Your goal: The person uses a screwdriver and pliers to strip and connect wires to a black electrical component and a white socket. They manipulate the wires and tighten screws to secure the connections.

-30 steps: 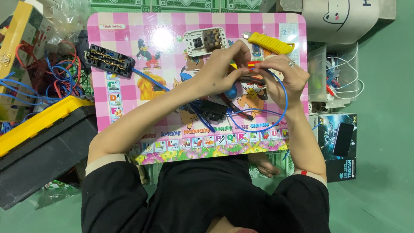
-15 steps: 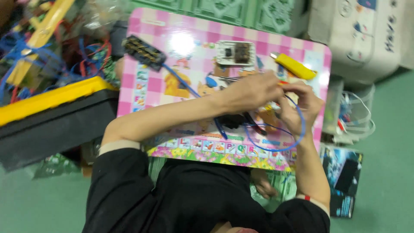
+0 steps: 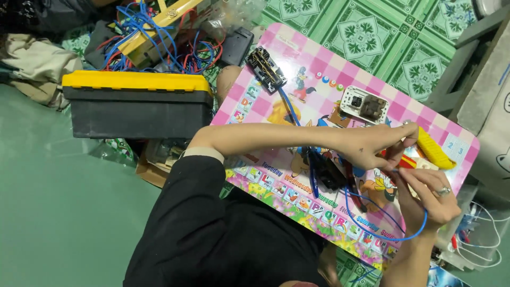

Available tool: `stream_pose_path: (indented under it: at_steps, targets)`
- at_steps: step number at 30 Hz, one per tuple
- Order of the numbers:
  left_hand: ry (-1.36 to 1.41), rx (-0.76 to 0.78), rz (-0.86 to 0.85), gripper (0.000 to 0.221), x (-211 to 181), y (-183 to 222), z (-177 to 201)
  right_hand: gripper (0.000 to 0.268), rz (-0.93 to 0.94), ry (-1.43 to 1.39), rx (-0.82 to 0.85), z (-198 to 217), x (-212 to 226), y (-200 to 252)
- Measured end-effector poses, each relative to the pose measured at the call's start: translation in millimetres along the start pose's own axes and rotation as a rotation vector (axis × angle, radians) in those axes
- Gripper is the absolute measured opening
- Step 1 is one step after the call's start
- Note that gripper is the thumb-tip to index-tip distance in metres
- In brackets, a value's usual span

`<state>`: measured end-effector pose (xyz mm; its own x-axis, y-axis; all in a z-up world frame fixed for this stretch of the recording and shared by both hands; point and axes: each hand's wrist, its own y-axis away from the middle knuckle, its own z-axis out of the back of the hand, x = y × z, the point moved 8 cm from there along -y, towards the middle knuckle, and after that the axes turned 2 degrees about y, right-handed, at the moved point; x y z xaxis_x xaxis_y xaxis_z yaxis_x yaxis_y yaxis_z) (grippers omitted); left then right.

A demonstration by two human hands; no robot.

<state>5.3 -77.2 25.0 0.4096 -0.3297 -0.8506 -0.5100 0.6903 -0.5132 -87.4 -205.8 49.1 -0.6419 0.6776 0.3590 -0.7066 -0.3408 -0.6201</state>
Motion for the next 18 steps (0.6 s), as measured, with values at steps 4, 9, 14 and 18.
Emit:
stream_pose_path:
  at_steps: [4,9,14,18]
  targets:
    - [-0.023,-0.005,-0.022,0.053,5,-1,-1,0.019,0.008,0.038,0.073,-5,-2,-2]
    - [-0.880,-0.012,-0.387,0.023,-10,-1,-34,0.017,-0.137,0.068,-0.038,-4,-44,23]
    - [-1.117,0.009,-0.841,0.012,-29,20,-50,0.020,-0.803,-0.717,-0.003,-32,-122,74]
    - [-1.024,-0.020,-0.487,0.045,2,6,-41,0.011,-0.767,-0.551,0.039,-25,-56,23]
